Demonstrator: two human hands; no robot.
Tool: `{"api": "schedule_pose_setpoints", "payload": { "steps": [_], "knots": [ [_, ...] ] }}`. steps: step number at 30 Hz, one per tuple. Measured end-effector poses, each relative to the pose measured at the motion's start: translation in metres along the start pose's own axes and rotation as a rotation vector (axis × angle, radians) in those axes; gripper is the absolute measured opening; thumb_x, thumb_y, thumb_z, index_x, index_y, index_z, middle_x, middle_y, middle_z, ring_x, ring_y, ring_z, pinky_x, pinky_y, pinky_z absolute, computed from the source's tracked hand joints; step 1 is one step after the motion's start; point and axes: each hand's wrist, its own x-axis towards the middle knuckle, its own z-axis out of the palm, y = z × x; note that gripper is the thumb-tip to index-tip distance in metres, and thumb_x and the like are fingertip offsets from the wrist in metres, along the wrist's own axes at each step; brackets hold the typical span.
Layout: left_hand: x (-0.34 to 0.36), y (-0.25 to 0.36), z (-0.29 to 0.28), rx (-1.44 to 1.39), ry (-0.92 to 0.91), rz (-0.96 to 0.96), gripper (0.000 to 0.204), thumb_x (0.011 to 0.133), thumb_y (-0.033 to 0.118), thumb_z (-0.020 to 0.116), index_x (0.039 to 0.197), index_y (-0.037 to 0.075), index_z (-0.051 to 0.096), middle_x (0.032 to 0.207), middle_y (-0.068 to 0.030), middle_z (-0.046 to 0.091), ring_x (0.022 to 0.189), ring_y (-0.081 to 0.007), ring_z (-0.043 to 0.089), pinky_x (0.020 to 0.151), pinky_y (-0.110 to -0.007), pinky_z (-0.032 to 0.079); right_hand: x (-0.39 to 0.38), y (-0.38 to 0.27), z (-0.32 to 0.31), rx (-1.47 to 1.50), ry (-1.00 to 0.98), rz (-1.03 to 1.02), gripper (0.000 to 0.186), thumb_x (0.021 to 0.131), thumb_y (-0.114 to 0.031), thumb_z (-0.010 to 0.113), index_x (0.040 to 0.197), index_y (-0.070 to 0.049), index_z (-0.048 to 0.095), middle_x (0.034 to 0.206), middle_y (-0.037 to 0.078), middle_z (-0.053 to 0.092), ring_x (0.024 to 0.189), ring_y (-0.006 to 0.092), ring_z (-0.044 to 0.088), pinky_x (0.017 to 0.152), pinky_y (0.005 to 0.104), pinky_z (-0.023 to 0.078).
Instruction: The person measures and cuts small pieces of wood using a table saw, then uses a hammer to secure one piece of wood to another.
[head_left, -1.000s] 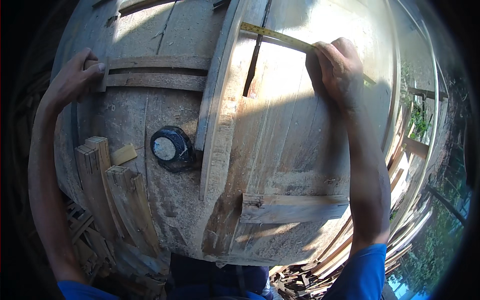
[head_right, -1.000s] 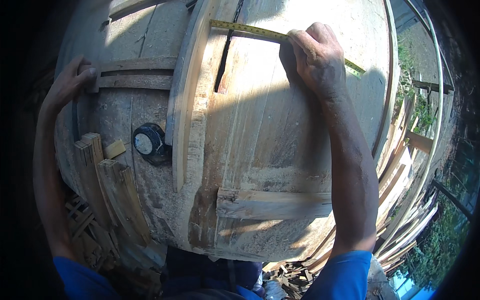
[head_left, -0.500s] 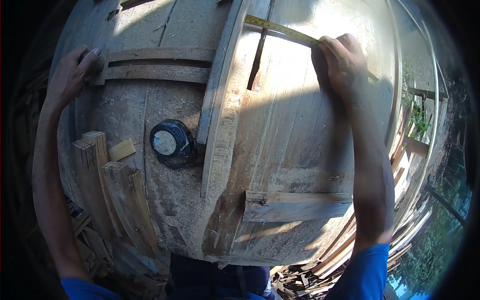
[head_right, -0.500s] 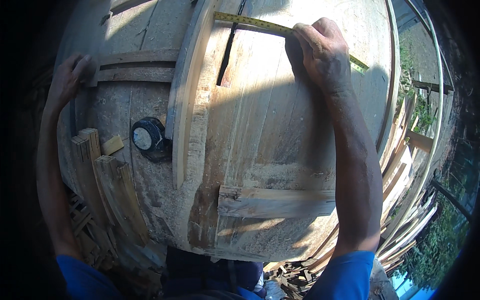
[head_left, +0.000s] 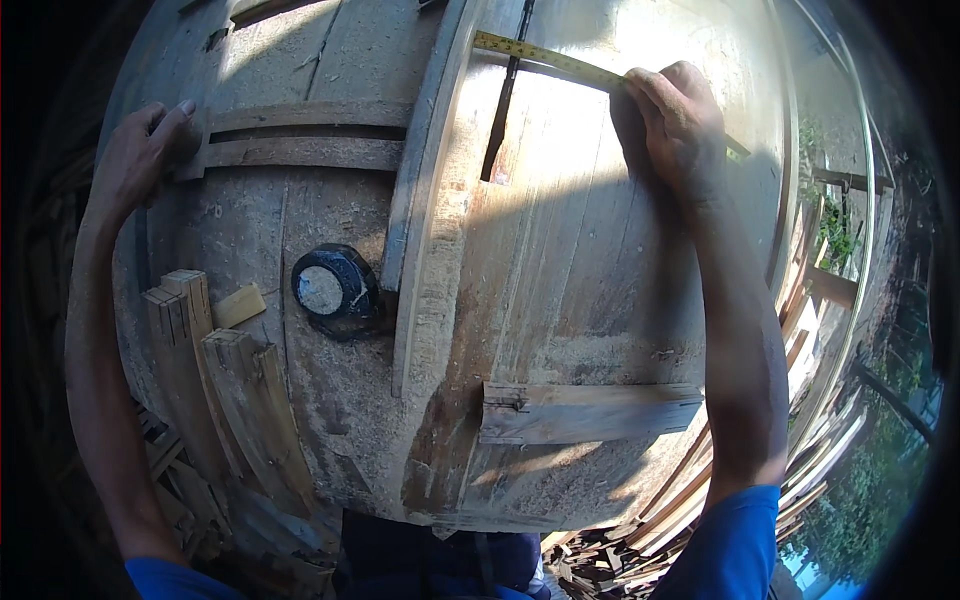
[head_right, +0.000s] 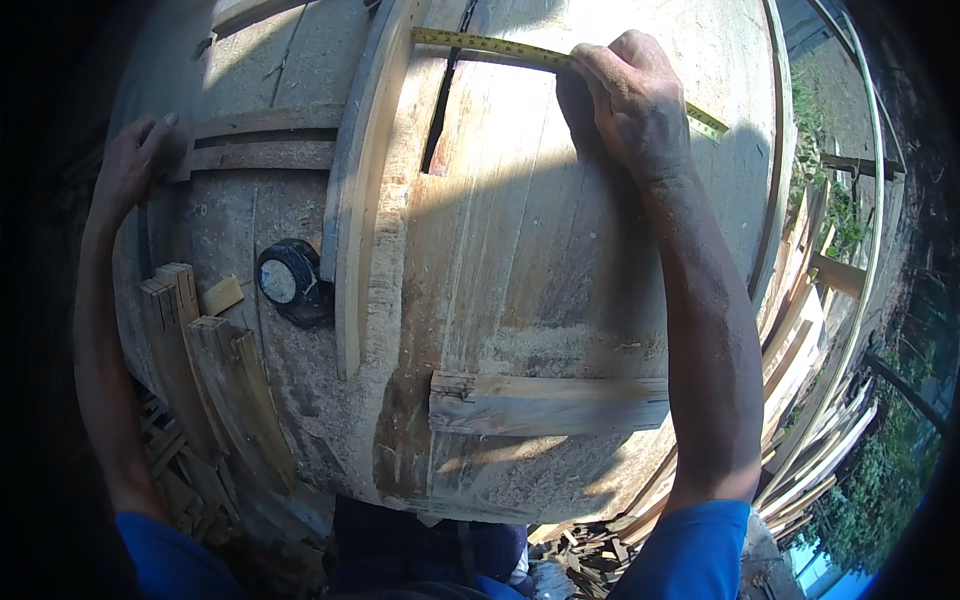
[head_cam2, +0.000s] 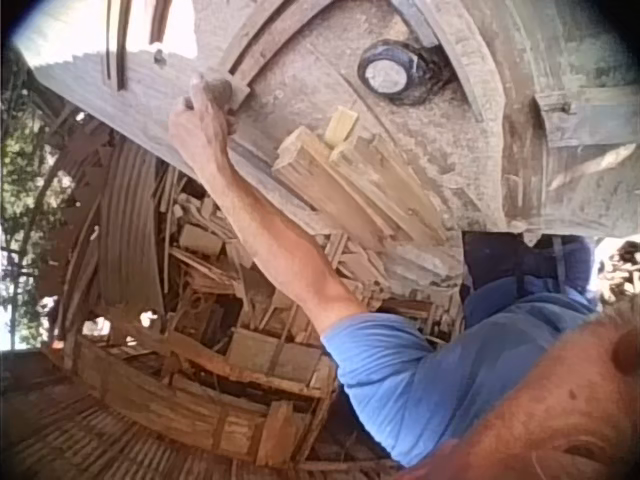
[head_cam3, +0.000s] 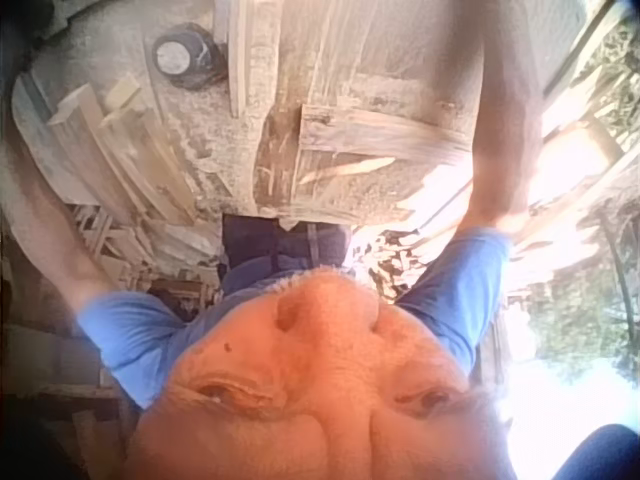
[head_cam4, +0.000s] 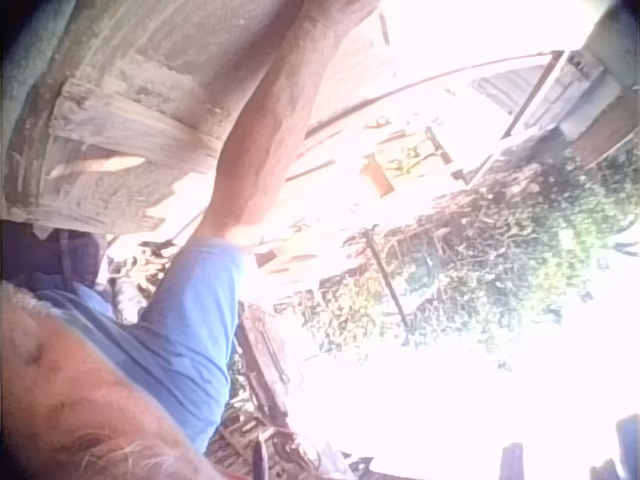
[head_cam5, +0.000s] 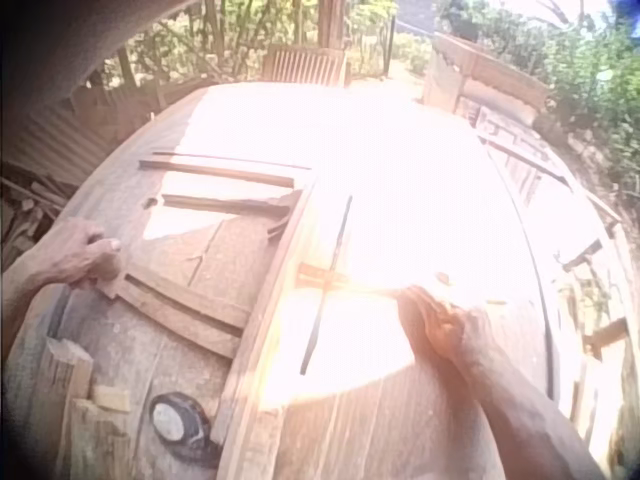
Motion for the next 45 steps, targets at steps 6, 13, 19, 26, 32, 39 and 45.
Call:
{"api": "schedule_pose_setpoints", "payload": {
  "steps": [6,13,19,26,32,39,45],
  "knots": [
    [0.002,-0.019,0.003,0.067,0.021,0.192,0.06,0.099,0.059,0.055,0.105,0.0,0.063,0.083,-0.0119,0.063,0.068,-0.0188,0.062,0.063,-0.036,0.05,-0.001,-0.002,0.0,-0.01,-0.001,0.003,0.01,0.088,-0.011,0.076,0.098,-0.009,0.076,0.078,0.009,0.059,0.073,0.0244,0.062,0.063,0.0372,0.052],
    [-0.011,0.004,-0.007,0.235,0.032,0.083,0.044,0.101,0.041,0.058,0.116,0.0,0.062,0.101,-0.0177,0.068,0.092,-0.0268,0.063,0.086,-0.041,0.048,0.0,-0.002,0.0,-0.023,-0.007,0.005,0.01,0.087,-0.009,0.076,0.096,-0.009,0.075,0.079,0.008,0.058,0.074,0.0245,0.062,0.063,0.0371,0.052],
    [-0.014,0.0,-0.017,0.126,-0.122,0.309,0.036,0.1,0.033,0.06,0.118,0.002,0.058,0.105,-0.021,0.066,0.099,-0.0322,0.063,0.091,-0.043,0.046,0.001,-0.008,-0.004,0.013,-0.016,0.042,0.011,0.086,-0.007,0.075,0.096,-0.009,0.075,0.08,0.008,0.057,0.075,0.0255,0.06,0.065,0.0383,0.051],
    [-0.012,-0.006,-0.025,0.187,-0.175,0.448,0.033,0.1,0.025,0.06,0.127,0.005,0.054,0.117,-0.0214,0.064,0.112,-0.0375,0.062,0.097,-0.045,0.046,0.01,-0.003,0.0,-0.046,0.004,0.088,0.011,0.089,-0.007,0.068,0.098,-0.011,0.07,0.087,0.008,0.06,0.087,0.0296,0.06,0.078,0.0429,0.048],
    [-0.011,-0.013,-0.011,0.163,-0.077,0.438,0.041,0.101,0.029,0.06,0.134,0.006,0.052,0.132,-0.0242,0.06,0.126,-0.0382,0.058,0.104,-0.045,0.045,0.014,0.016,0.005,-0.157,-0.011,0.108,0.013,0.091,-0.013,0.067,0.104,-0.015,0.069,0.093,0.007,0.062,0.092,0.03,0.06,0.083,0.0438,0.046],
    [-0.014,0.001,0.003,0.208,-0.003,0.263,0.04,0.102,0.037,0.061,0.123,0.004,0.054,0.121,-0.0232,0.062,0.114,-0.0397,0.061,0.096,-0.047,0.047,0.021,0.021,0.009,-0.118,-0.078,0.079,0.014,0.091,-0.015,0.066,0.105,-0.017,0.069,0.094,0.006,0.063,0.094,0.0295,0.061,0.083,0.0431,0.046],
    [-0.015,-0.008,0.018,0.184,0.203,0.418,0.04,0.101,0.038,0.063,0.117,0.002,0.055,0.11,-0.0221,0.065,0.106,-0.0397,0.064,0.09,-0.047,0.048,0.022,0.022,0.009,-0.122,-0.09,0.074,0.015,0.091,-0.013,0.066,0.105,-0.017,0.069,0.093,0.006,0.063,0.093,0.0292,0.061,0.084,0.0428,0.046]
  ]
}}
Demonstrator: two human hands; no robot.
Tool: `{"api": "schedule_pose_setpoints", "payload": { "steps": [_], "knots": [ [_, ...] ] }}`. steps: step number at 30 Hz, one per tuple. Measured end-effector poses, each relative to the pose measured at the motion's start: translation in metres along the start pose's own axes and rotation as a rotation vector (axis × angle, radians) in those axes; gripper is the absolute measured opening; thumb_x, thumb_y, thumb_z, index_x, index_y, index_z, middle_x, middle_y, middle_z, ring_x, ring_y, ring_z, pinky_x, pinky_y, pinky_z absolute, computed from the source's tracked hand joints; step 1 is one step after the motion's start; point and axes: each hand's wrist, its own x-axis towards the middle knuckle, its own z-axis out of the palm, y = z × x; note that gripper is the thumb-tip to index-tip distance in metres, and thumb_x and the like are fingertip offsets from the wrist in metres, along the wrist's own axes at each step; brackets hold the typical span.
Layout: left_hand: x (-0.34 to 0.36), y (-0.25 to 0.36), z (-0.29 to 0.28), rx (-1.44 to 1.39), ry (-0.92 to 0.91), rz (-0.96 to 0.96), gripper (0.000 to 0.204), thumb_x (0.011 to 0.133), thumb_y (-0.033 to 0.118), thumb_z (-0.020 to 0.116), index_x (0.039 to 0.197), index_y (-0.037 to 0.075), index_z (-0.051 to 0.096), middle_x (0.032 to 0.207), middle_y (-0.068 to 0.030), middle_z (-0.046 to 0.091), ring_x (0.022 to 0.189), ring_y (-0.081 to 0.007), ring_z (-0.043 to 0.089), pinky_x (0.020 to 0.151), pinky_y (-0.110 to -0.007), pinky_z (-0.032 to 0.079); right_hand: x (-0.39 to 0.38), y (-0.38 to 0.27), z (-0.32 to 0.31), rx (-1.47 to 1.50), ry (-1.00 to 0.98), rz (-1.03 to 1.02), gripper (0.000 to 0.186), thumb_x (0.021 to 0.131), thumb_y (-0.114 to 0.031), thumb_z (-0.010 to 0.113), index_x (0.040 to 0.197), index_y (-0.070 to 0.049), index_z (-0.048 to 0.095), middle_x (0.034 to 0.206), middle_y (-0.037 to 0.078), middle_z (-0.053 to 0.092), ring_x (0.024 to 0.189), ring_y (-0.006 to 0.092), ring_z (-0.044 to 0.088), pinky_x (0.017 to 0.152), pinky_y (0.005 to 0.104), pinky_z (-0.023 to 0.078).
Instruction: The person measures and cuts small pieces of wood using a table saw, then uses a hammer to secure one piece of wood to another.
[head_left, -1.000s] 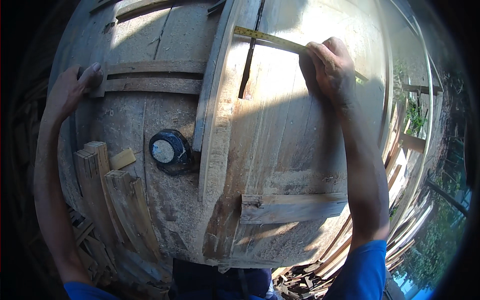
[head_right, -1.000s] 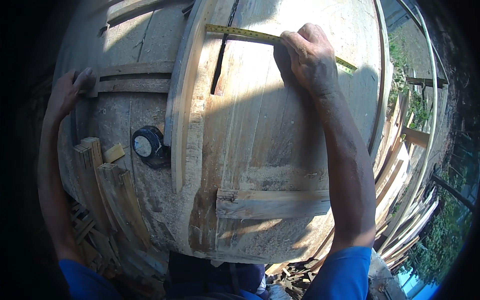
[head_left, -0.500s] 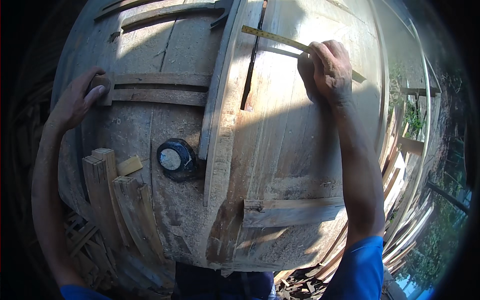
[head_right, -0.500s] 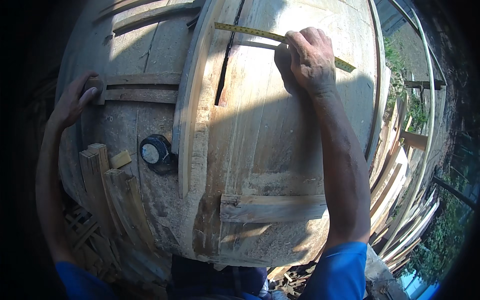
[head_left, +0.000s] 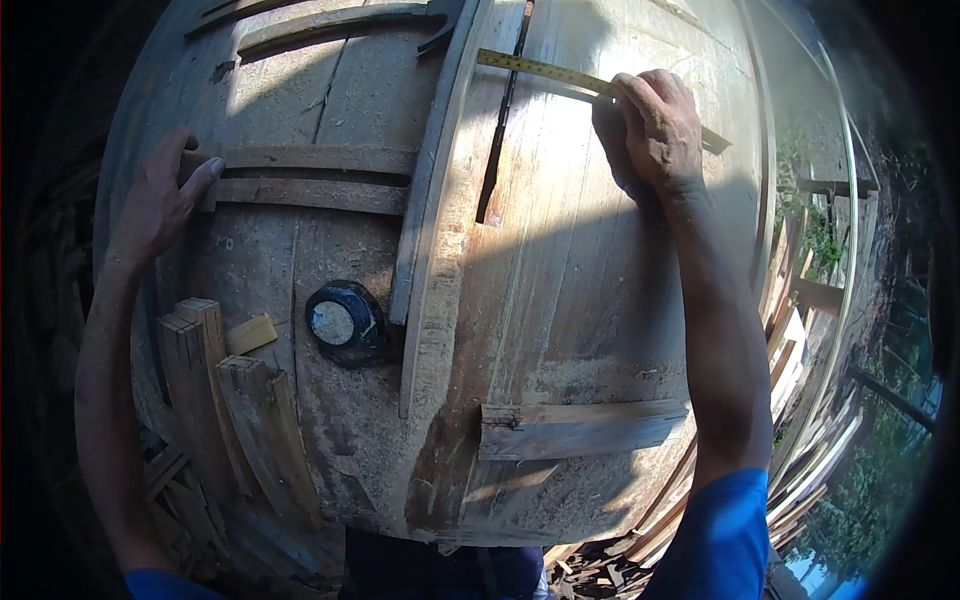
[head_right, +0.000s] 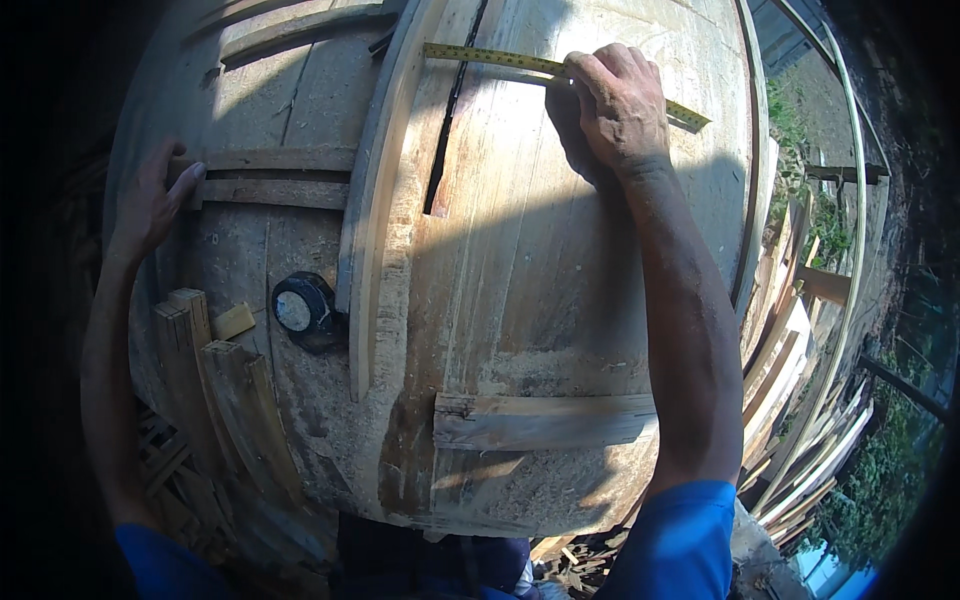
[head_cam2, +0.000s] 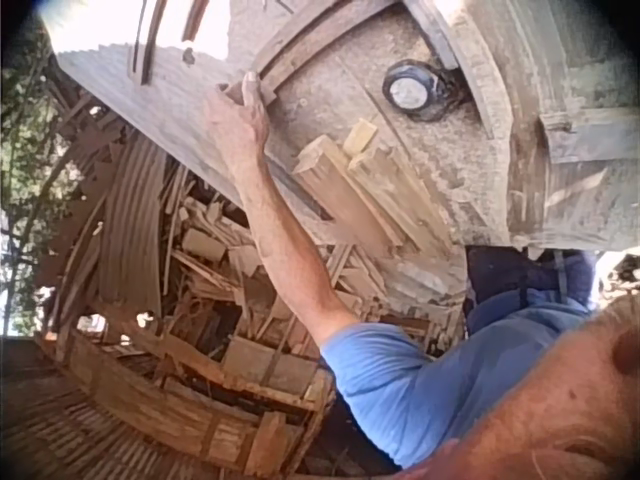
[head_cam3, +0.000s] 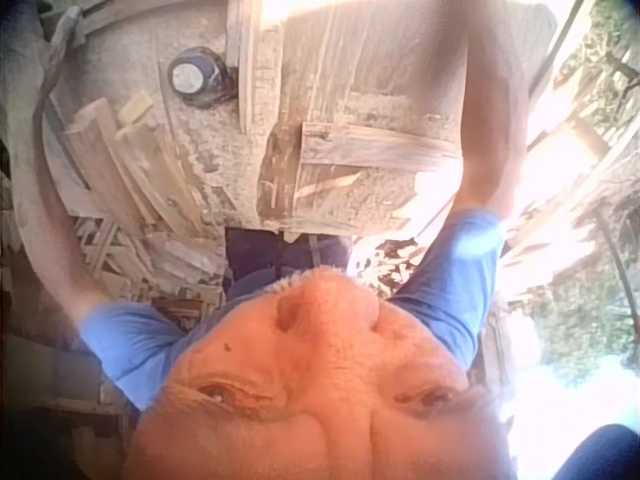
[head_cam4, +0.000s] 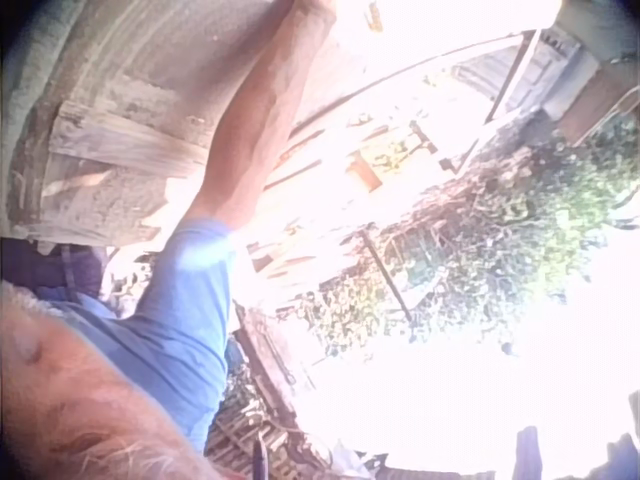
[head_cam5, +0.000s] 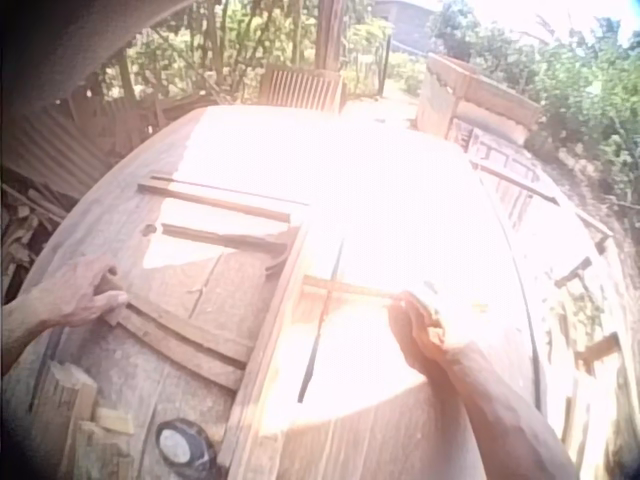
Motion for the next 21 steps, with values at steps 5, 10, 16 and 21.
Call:
{"api": "schedule_pose_setpoints", "payload": {
  "steps": [5,10,16,21],
  "knots": [
    [0.006,0.008,-0.005,-0.048,-0.046,-0.103,0.04,0.101,0.037,0.064,0.111,-0.001,0.056,0.103,-0.0231,0.067,0.103,-0.0408,0.065,0.089,-0.047,0.049,0.001,0.0,0.001,0.03,0.03,-0.005,0.015,0.091,-0.013,0.066,0.105,-0.017,0.069,0.092,0.007,0.063,0.092,0.0299,0.061,0.082,0.043,0.047],
    [0.01,0.021,-0.004,0.026,-0.043,-0.256,0.046,0.1,0.045,0.063,0.103,-0.001,0.06,0.102,-0.028,0.069,0.098,-0.0407,0.068,0.084,-0.048,0.05,0.0,0.001,0.002,0.028,0.025,-0.011,0.015,0.091,-0.013,0.066,0.105,-0.017,0.07,0.092,0.007,0.063,0.091,0.0301,0.061,0.082,0.043,0.047],
    [0.018,0.026,0.003,0.072,0.007,-0.3,0.047,0.102,0.046,0.059,0.096,0.0,0.062,0.094,-0.027,0.069,0.091,-0.0409,0.069,0.078,-0.048,0.049,0.005,0.008,0.005,-0.071,0.079,0.042,0.014,0.091,-0.013,0.066,0.104,-0.017,0.071,0.091,0.007,0.063,0.092,0.0304,0.061,0.082,0.0426,0.048],
    [0.016,0.013,0.01,0.036,0.044,-0.26,0.042,0.101,0.04,0.063,0.094,-0.001,0.062,0.091,-0.0266,0.069,0.089,-0.0426,0.068,0.075,-0.048,0.049,0.011,0.01,0.007,-0.009,0.023,0.014,0.014,0.092,-0.013,0.066,0.105,-0.017,0.071,0.094,0.007,0.064,0.093,0.0307,0.062,0.083,0.0424,0.049]
  ]
}}
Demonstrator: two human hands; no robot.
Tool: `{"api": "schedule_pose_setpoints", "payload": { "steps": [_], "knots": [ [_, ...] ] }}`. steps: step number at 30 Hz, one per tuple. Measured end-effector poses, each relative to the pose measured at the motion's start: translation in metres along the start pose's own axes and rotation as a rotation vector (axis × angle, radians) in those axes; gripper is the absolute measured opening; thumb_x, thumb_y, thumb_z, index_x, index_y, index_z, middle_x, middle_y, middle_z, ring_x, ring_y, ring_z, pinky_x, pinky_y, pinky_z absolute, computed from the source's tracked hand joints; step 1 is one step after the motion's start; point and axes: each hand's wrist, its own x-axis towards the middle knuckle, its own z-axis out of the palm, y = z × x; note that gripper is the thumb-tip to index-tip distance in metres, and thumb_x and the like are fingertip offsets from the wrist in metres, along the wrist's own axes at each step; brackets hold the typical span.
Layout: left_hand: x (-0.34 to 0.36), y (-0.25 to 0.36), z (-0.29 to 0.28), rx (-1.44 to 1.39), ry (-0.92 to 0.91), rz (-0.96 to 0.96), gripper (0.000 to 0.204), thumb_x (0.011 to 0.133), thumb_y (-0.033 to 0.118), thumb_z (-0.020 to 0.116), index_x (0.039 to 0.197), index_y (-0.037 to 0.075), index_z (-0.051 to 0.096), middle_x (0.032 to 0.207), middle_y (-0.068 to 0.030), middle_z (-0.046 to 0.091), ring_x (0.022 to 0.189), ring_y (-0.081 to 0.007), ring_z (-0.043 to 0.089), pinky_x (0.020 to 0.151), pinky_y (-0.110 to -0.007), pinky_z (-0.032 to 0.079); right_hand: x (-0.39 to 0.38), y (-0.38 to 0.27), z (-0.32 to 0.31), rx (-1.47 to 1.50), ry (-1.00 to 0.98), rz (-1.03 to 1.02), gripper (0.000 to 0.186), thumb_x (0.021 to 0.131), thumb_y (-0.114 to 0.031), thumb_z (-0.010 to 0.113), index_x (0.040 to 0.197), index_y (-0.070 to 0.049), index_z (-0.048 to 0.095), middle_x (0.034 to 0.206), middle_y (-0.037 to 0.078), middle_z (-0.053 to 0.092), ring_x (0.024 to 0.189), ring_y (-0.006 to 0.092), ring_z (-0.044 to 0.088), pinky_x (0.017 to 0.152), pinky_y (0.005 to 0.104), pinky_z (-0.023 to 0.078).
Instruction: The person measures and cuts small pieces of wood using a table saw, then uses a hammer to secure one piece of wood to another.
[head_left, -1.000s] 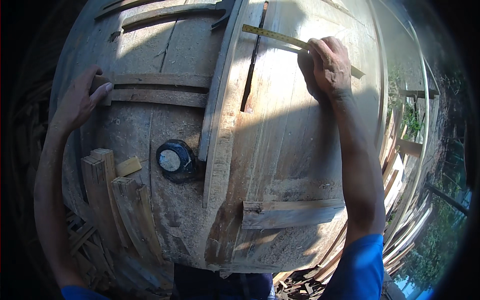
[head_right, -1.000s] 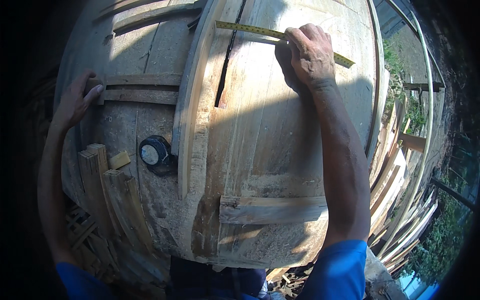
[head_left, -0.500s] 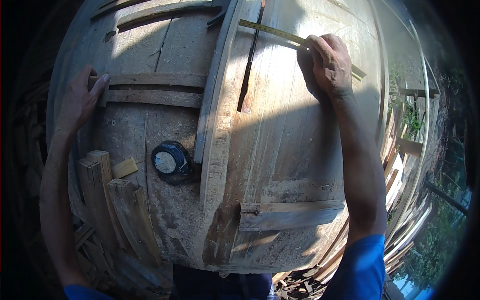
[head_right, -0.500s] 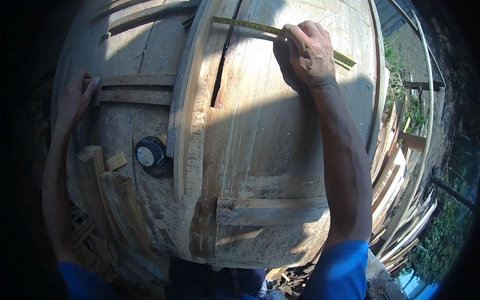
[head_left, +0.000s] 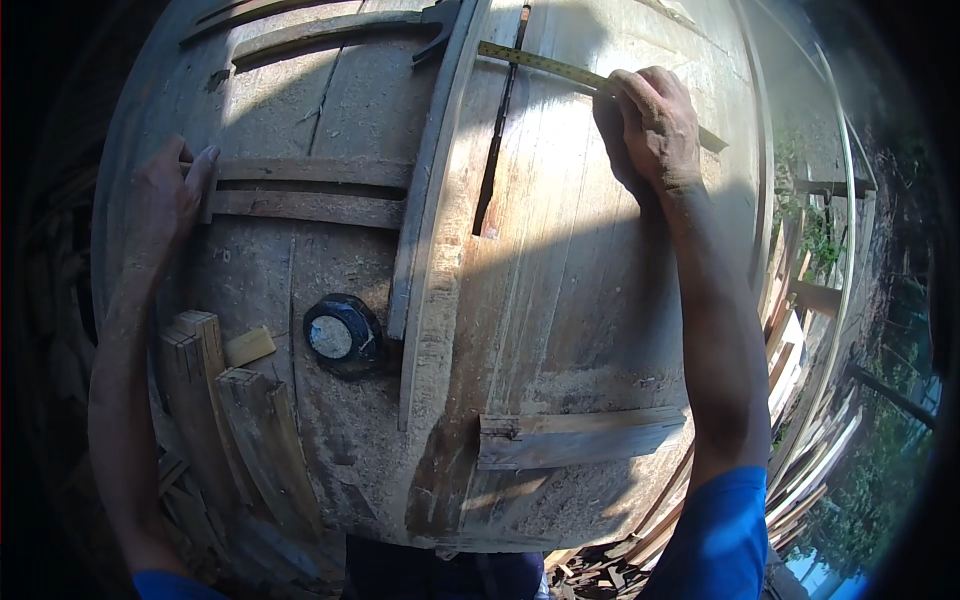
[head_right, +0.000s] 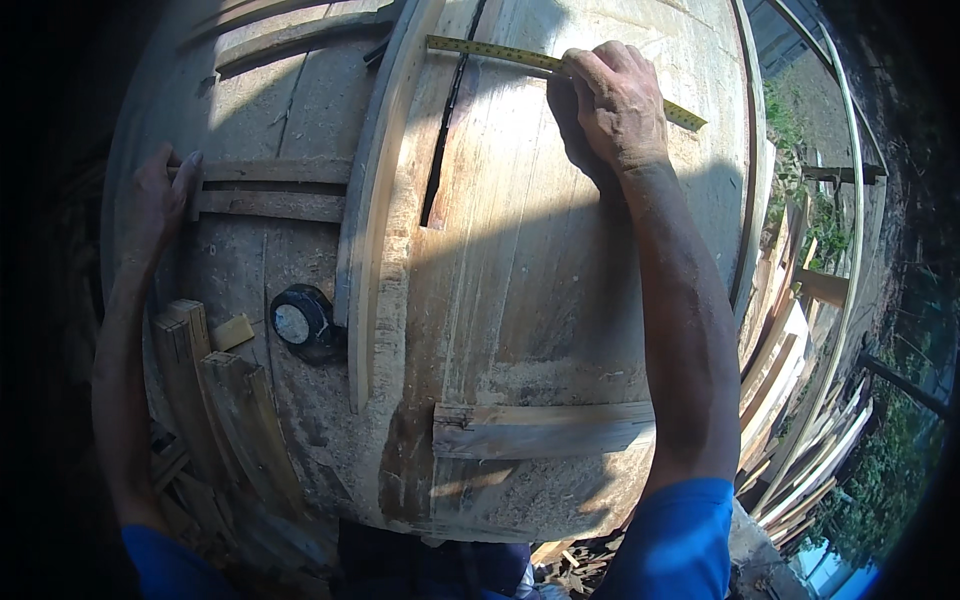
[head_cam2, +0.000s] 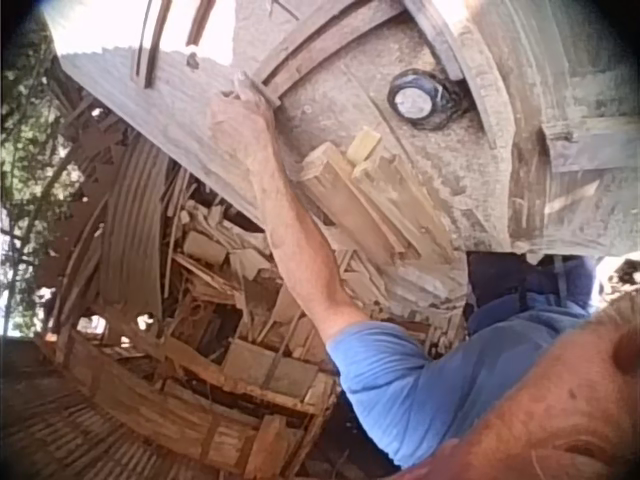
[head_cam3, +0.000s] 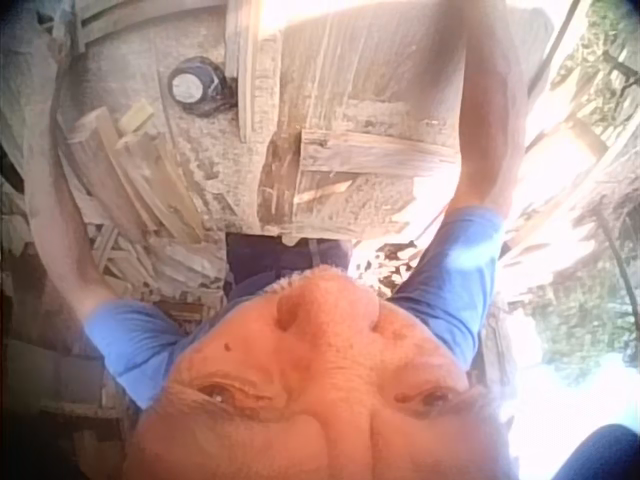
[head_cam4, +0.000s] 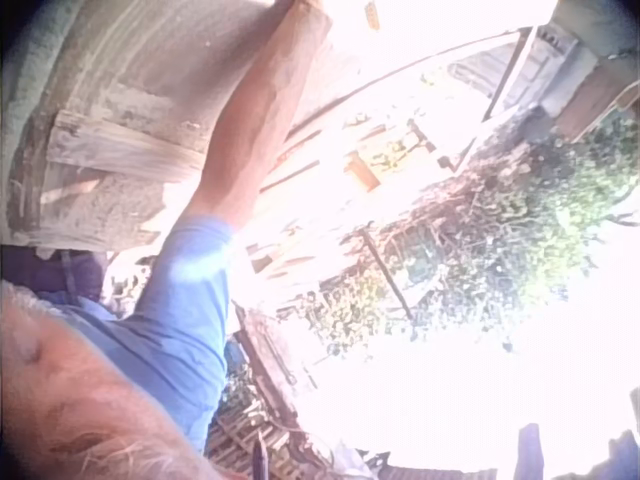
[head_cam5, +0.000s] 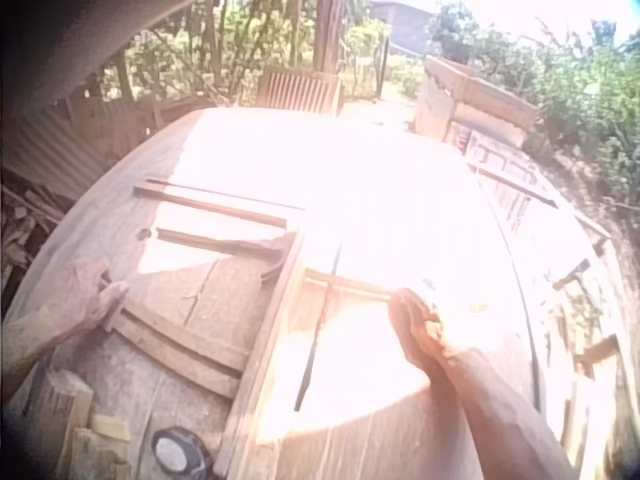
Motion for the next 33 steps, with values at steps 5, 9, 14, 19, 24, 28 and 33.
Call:
{"api": "schedule_pose_setpoints", "payload": {
  "steps": [5,9,14,19,24,28,33],
  "knots": [
    [-0.004,0.009,-0.005,0.021,0.023,0.002,0.038,0.1,0.037,0.064,0.096,0.0,0.063,0.092,-0.0253,0.069,0.09,-0.044,0.067,0.075,-0.049,0.049,-0.001,0.001,0.002,0.023,0.0,-0.002,0.014,0.092,-0.013,0.066,0.105,-0.016,0.07,0.094,0.007,0.064,0.093,0.0311,0.062,0.083,0.0429,0.049],
    [-0.003,0.009,-0.004,0.031,0.014,-0.017,0.035,0.1,0.035,0.064,0.097,0.0,0.063,0.093,-0.0253,0.069,0.091,-0.0436,0.068,0.075,-0.048,0.05,0.0,0.001,-0.002,-0.008,-0.018,-0.007,0.014,0.091,-0.013,0.066,0.104,-0.016,0.07,0.094,0.008,0.064,0.092,0.0313,0.062,0.083,0.0431,0.049],
    [-0.003,0.009,-0.005,0.022,0.026,-0.013,0.033,0.099,0.034,0.064,0.096,0.0,0.064,0.093,-0.0253,0.069,0.092,-0.0432,0.068,0.075,-0.048,0.05,0.001,-0.001,-0.002,0.023,-0.014,-0.001,0.012,0.091,-0.013,0.066,0.103,-0.016,0.07,0.092,0.009,0.063,0.092,0.0317,0.061,0.084,0.0438,0.049],
    [-0.005,0.009,0.0,-0.012,0.111,0.024,0.033,0.097,0.032,0.068,0.089,0.0,0.062,0.088,-0.0268,0.069,0.086,-0.0449,0.069,0.073,-0.05,0.051,0.0,0.0,-0.001,0.031,-0.012,0.006,0.012,0.092,-0.013,0.066,0.103,-0.016,0.07,0.092,0.009,0.063,0.093,0.0319,0.062,0.084,0.0445,0.049],
    [-0.002,0.015,0.0,-0.014,0.095,-0.021,0.039,0.098,0.037,0.066,0.089,-0.001,0.063,0.089,-0.0268,0.069,0.086,-0.0452,0.068,0.073,-0.051,0.051,-0.002,0.001,-0.002,0.042,0.01,-0.007,0.013,0.092,-0.014,0.065,0.104,-0.016,0.071,0.092,0.009,0.064,0.092,0.0323,0.062,0.083,0.0445,0.05],
    [-0.003,0.021,0.0,0.002,0.093,-0.075,0.042,0.099,0.04,0.065,0.088,-0.001,0.063,0.09,-0.0264,0.069,0.086,-0.0458,0.068,0.073,-0.052,0.051,-0.002,0.002,-0.001,0.07,-0.002,0.013,0.013,0.093,-0.014,0.064,0.104,-0.015,0.071,0.093,0.01,0.064,0.092,0.0327,0.062,0.083,0.044,0.05],
    [0.005,-0.021,0.022,0.042,0.26,0.116,0.034,0.1,0.031,0.063,0.085,0.0,0.061,0.082,-0.0243,0.065,0.081,-0.0462,0.064,0.066,-0.052,0.048,0.003,0.0,-0.001,0.103,0.004,0.009,0.013,0.094,-0.014,0.064,0.105,-0.013,0.071,0.093,0.01,0.064,0.093,0.0325,0.062,0.084,0.0437,0.05]
  ]
}}
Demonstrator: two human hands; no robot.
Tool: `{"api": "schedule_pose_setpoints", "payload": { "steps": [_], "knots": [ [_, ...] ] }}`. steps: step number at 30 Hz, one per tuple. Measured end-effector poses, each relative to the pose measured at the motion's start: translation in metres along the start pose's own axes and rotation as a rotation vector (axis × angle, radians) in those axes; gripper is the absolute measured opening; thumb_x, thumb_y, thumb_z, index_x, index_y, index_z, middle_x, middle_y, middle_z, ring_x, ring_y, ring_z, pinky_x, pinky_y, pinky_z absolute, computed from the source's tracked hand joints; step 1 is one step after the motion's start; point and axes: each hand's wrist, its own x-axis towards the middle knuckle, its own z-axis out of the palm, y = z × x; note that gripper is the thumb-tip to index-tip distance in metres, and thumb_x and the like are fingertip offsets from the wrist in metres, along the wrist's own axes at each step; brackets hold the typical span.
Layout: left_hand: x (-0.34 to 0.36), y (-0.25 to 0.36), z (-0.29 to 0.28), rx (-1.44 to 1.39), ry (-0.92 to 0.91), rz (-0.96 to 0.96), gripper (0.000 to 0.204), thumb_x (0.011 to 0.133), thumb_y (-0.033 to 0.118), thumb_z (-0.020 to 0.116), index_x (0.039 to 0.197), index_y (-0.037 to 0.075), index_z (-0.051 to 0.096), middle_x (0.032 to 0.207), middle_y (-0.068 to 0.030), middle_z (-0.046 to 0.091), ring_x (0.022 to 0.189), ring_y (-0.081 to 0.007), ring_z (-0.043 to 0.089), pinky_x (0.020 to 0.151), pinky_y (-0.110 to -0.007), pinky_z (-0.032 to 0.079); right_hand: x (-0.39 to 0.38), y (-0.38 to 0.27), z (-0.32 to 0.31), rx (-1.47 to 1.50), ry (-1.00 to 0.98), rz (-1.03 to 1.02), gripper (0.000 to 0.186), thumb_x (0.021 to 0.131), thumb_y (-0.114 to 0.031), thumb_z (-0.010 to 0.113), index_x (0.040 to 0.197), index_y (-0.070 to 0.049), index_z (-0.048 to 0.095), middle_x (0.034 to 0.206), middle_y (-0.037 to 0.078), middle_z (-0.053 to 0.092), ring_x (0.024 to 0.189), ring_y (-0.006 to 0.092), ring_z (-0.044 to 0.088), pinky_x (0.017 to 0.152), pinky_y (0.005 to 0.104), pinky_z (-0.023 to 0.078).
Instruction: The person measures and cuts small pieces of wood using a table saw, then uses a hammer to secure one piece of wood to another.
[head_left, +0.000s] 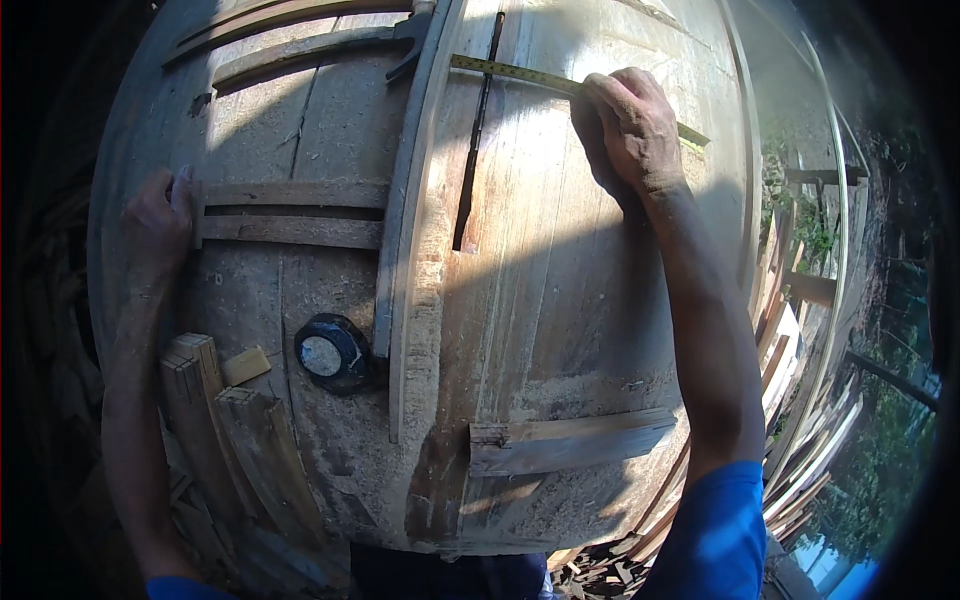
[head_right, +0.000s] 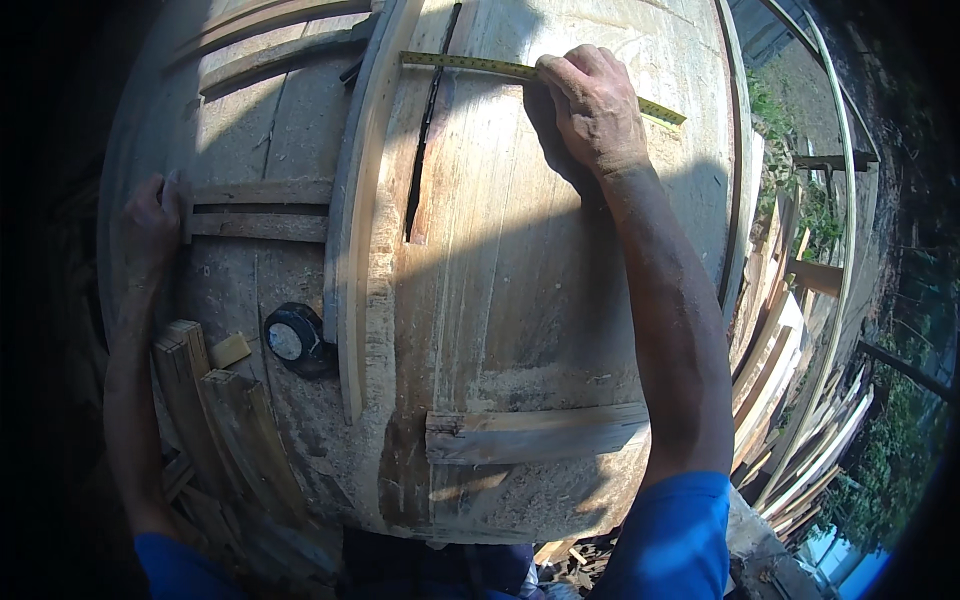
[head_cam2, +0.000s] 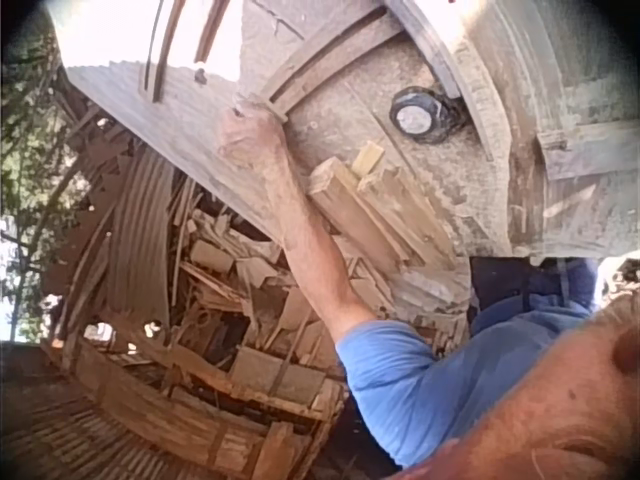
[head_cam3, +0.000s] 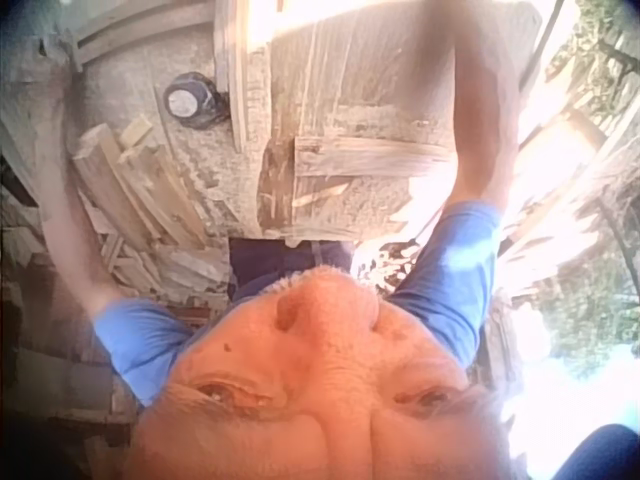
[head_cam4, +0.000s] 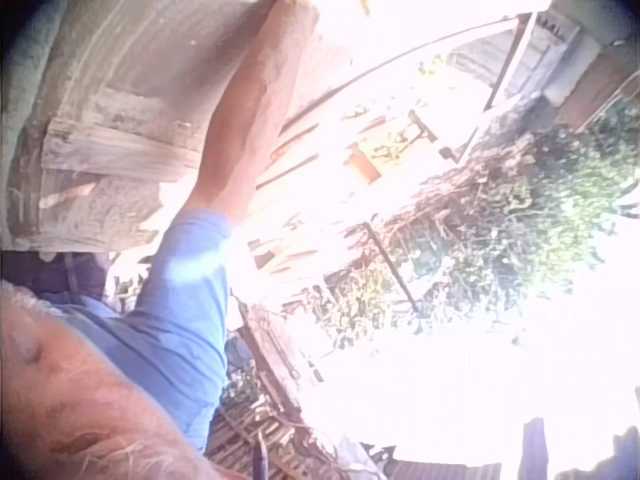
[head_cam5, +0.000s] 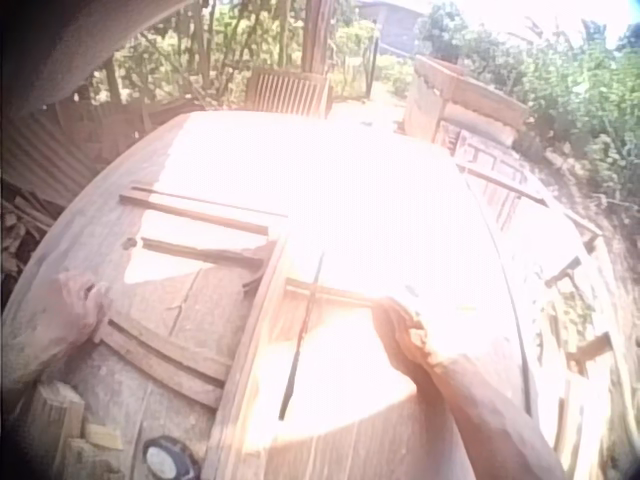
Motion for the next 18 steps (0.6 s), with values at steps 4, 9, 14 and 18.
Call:
{"api": "schedule_pose_setpoints", "payload": {
  "steps": [4,9,14,18],
  "knots": [
    [0.004,-0.009,0.0,-0.077,0.078,0.302,0.024,0.099,0.019,0.06,0.083,0.002,0.057,0.077,-0.0222,0.057,0.073,-0.0459,0.06,0.061,-0.052,0.044,-0.001,-0.001,-0.001,0.011,-0.012,0.014,0.014,0.094,-0.013,0.064,0.106,-0.013,0.071,0.093,0.01,0.064,0.093,0.0321,0.062,0.084,0.0431,0.05],
    [0.011,-0.02,-0.01,-0.072,-0.066,0.54,0.018,0.1,0.014,0.057,0.087,0.002,0.057,0.08,-0.0202,0.056,0.071,-0.0447,0.059,0.061,-0.049,0.045,-0.002,-0.002,-0.002,-0.009,-0.04,0.011,0.014,0.094,-0.012,0.065,0.106,-0.011,0.071,0.094,0.011,0.064,0.092,0.0319,0.063,0.082,0.0428,0.051],
    [0.012,-0.018,-0.013,-0.133,-0.077,0.686,0.013,0.095,0.011,0.061,0.087,0.003,0.056,0.078,-0.0174,0.055,0.065,-0.0391,0.061,0.057,-0.048,0.047,-0.009,-0.005,-0.004,-0.26,0.025,0.089,0.012,0.094,-0.015,0.064,0.105,-0.01,0.068,0.093,0.012,0.064,0.09,0.0345,0.062,0.079,0.0448,0.05],
    [0.013,-0.014,-0.001,-0.121,-0.006,0.634,0.017,0.097,0.019,0.061,0.088,0.005,0.058,0.08,-0.0152,0.06,0.07,-0.0365,0.066,0.062,-0.046,0.054,-0.024,-0.021,-0.02,-0.308,0.18,0.141,0.015,0.091,-0.014,0.068,0.106,-0.015,0.069,0.096,0.007,0.06,0.094,0.0291,0.06,0.079,0.043,0.045]
  ]
}}
